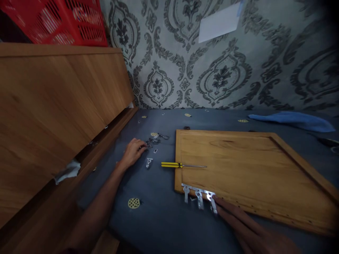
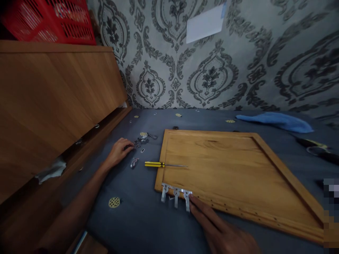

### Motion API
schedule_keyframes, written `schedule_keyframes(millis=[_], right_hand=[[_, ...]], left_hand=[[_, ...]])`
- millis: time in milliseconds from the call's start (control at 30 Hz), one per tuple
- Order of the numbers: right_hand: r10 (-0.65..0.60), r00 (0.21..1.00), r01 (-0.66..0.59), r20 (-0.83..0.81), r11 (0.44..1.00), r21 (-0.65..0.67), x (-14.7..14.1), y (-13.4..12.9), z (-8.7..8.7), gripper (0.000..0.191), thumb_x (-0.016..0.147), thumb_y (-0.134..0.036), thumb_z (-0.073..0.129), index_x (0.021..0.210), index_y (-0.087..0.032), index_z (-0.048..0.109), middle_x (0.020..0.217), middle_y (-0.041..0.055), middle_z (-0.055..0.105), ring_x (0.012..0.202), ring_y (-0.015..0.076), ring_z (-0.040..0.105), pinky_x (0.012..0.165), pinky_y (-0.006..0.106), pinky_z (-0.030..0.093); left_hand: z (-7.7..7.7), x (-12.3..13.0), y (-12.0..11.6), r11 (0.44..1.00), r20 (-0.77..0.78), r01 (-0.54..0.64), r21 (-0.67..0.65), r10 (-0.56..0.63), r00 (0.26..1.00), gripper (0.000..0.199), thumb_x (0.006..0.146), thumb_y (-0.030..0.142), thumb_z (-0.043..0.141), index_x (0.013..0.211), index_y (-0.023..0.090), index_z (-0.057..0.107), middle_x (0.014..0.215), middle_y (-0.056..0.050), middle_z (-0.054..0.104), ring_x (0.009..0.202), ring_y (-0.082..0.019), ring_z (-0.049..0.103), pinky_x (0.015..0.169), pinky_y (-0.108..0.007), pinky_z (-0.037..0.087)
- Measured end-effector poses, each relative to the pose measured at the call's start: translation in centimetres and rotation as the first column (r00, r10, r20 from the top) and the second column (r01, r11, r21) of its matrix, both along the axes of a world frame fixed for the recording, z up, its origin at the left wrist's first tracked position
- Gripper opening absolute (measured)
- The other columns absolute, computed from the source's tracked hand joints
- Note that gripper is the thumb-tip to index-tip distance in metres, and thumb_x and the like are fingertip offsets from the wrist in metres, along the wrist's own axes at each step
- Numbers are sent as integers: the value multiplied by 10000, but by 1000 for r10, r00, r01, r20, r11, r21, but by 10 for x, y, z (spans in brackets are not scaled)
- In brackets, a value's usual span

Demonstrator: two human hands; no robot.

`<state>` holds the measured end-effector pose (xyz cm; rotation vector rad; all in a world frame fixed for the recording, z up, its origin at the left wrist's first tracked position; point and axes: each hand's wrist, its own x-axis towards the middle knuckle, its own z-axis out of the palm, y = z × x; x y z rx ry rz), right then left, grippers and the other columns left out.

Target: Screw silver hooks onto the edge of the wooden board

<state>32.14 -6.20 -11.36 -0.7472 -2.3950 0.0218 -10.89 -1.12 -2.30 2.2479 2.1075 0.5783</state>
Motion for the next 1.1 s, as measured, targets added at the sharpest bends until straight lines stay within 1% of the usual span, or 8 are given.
schedule_keyframes(millis=[67, 167, 267, 467, 700, 900, 1000, 1100], right_hand=[[0, 1000, 0, -20, 1000, 15, -2, -2, 12, 806, 900, -12, 413, 1613, -388, 402, 1432, 27, 670, 818, 210, 810, 618, 280, 667], [14, 998, -14, 55, 1000, 0, -7, -6, 35, 665, 909, -4, 431, 1487, -293, 591, 1373, 72, 709, 942, 230, 802, 702, 301, 679], [-10, 997, 13, 83, 999, -38, -11, -11, 50, 611, 899, 18, 440, 1398, -254, 664, 1347, 92, 724, 992, 222, 793, 740, 294, 675], [-22, 997, 29, 68, 995, -100, -14, -15, 53, 611, 858, 52, 484, 1360, -234, 684, 1356, 105, 721, 1022, 219, 787, 767, 308, 674], [-20, 995, 32, 100, 993, -118, -17, -16, 61, 562, 860, 68, 482, 1303, -192, 709, 1344, 102, 729, 977, 209, 797, 768, 315, 673], [-31, 995, 45, 99, 989, -139, -19, -17, 65, 543, 857, 73, 521, 1291, -186, 721, 1343, 94, 733, 931, 195, 800, 795, 303, 668], [-24, 995, 37, 94, 989, -141, -20, -17, 65, 532, 858, 71, 511, 1291, -161, 717, 1343, 107, 731, 884, 207, 805, 753, 324, 676], [-25, 996, 38, 84, 987, -159, -20, -16, 64, 543, 861, 71, 508, 1302, -172, 712, 1350, 102, 727, 878, 202, 805, 753, 319, 673]], left_hand=[[0, 3, 0, 1000, -26, -6, -17, 5, 1000, 351, 1007, 371, 654, 1290, 166, 629, 1293, -108, 656, 1106, -244, 677, 941, -462, 598], [1, 7, 0, 999, -54, -25, -41, 22, 998, 345, 1007, 371, 653, 1283, 166, 632, 1287, -107, 658, 1102, -242, 678, 938, -459, 599], [2, 10, 0, 998, -69, -41, -55, 37, 997, 313, 1011, 373, 646, 1249, 170, 648, 1269, -102, 667, 1095, -235, 677, 945, -454, 593], [7, 16, 2, 996, -111, -61, -70, 52, 992, 140, 980, 294, 615, 970, 204, 722, 1003, -73, 728, 1041, -259, 656, 912, -417, 536], [15, 30, 5, 992, -120, -106, -64, 98, 988, 153, 861, 237, 568, 764, 249, 686, 867, -92, 720, 960, -313, 657, 800, -382, 502], [33, 35, -3, 984, 12, -179, -9, 179, 984, 110, 796, 267, 590, 698, 246, 635, 784, -81, 687, 883, -309, 652, 738, -367, 485], [46, 37, -9, 974, 152, -223, 34, 215, 965, 110, 760, 318, 594, 742, 233, 660, 767, -64, 688, 774, -263, 637, 703, -349, 476], [58, 47, -13, 980, 328, -199, 13, 184, 927, 229, 735, 422, 605, 787, 213, 681, 714, -33, 673, 643, -190, 594, 612, -292, 461]])
